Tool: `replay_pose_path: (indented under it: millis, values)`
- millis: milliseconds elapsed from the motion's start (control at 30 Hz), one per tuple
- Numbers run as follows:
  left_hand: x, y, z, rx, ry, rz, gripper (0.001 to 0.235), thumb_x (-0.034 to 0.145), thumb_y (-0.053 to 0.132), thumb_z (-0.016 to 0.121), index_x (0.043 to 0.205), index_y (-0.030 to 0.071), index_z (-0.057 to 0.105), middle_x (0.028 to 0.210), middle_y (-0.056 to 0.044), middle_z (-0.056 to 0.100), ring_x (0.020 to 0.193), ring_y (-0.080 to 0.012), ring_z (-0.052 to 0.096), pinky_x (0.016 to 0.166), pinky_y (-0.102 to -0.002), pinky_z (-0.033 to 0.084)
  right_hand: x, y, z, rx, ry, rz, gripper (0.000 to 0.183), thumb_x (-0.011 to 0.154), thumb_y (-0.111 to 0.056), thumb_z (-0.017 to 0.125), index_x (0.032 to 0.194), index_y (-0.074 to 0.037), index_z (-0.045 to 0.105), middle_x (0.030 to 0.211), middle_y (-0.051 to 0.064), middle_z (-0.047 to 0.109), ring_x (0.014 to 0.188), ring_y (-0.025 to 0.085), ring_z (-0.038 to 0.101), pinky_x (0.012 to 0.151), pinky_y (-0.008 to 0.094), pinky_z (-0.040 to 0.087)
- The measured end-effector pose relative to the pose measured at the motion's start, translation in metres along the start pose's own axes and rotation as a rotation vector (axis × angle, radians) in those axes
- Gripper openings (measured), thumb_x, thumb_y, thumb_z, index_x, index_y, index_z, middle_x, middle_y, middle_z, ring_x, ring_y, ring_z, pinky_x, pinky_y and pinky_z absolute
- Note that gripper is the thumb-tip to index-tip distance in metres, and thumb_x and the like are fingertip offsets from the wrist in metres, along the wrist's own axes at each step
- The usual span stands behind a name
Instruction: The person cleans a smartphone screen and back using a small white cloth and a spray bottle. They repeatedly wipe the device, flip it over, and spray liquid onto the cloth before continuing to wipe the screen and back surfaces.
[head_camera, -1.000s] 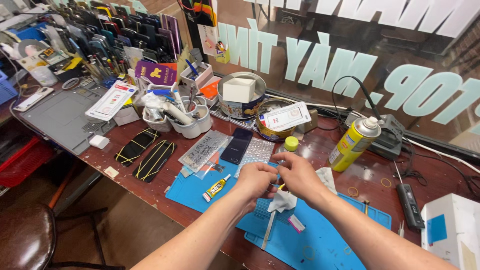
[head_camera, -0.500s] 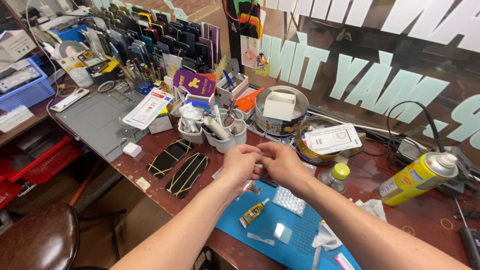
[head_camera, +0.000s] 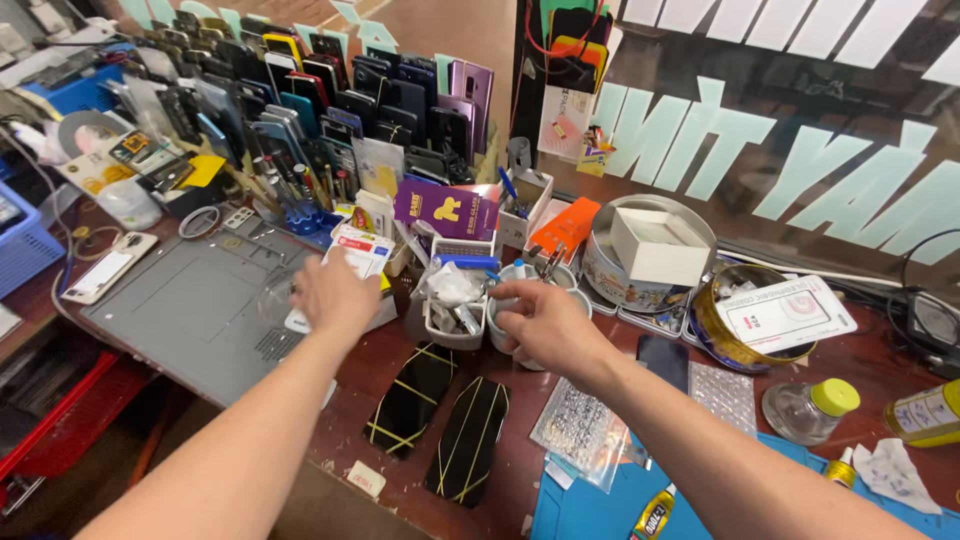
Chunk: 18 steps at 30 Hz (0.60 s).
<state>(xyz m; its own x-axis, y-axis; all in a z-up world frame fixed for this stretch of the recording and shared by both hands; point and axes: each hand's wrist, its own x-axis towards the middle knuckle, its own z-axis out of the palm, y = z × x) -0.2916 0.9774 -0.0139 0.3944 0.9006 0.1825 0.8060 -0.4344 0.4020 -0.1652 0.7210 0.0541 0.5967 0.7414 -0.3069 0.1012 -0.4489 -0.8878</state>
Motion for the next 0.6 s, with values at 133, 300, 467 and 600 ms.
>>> replay_pose_path:
  millis: [133, 300, 467, 600]
  values:
    - [0.036, -0.033, -0.010, 0.168, -0.360, -0.248, 0.099, 0.073, 0.052, 0.089, 0.149, 0.018, 0.036, 0.144, -0.023, 0.043, 0.131, -0.0441, 0.048, 0.104, -0.061, 0.038, 0.009, -0.013, 0.010, -0.047, -0.007, 0.060, 0.038, 0.093, -0.014, 0.062, 0.131, -0.011, 0.068, 0.085, 0.007, 0.071, 0.071, 0.013, 0.067, 0.062, 0.029, 0.059]
    - [0.054, -0.048, 0.000, 0.084, -0.394, -0.257, 0.089, 0.072, 0.044, 0.091, 0.142, 0.011, 0.047, 0.136, -0.020, 0.058, 0.125, -0.0401, 0.060, 0.100, -0.054, 0.051, 0.014, -0.019, 0.013, -0.017, -0.001, 0.097, 0.038, 0.093, -0.014, 0.061, 0.131, -0.011, 0.068, 0.087, 0.003, 0.071, 0.073, 0.010, 0.067, 0.064, 0.028, 0.060]
    - [0.064, -0.050, -0.025, -0.144, -0.237, -0.081, 0.038, 0.090, 0.026, 0.077, 0.123, 0.008, 0.075, 0.116, -0.021, 0.075, 0.107, -0.0375, 0.071, 0.093, -0.050, 0.057, 0.011, -0.028, 0.010, 0.080, -0.002, 0.085, 0.039, 0.094, -0.015, 0.061, 0.132, -0.009, 0.068, 0.084, 0.004, 0.070, 0.072, 0.009, 0.065, 0.064, 0.027, 0.058]
    - [0.057, -0.021, -0.071, -1.021, -0.640, -0.252, 0.031, 0.092, 0.008, 0.066, 0.121, -0.001, 0.068, 0.110, -0.016, 0.076, 0.092, -0.0247, 0.075, 0.078, -0.043, 0.062, 0.001, -0.036, -0.002, 0.156, 0.085, 0.043, 0.039, 0.093, -0.017, 0.067, 0.131, -0.008, 0.068, 0.092, 0.003, 0.074, 0.071, 0.010, 0.063, 0.065, 0.028, 0.055]
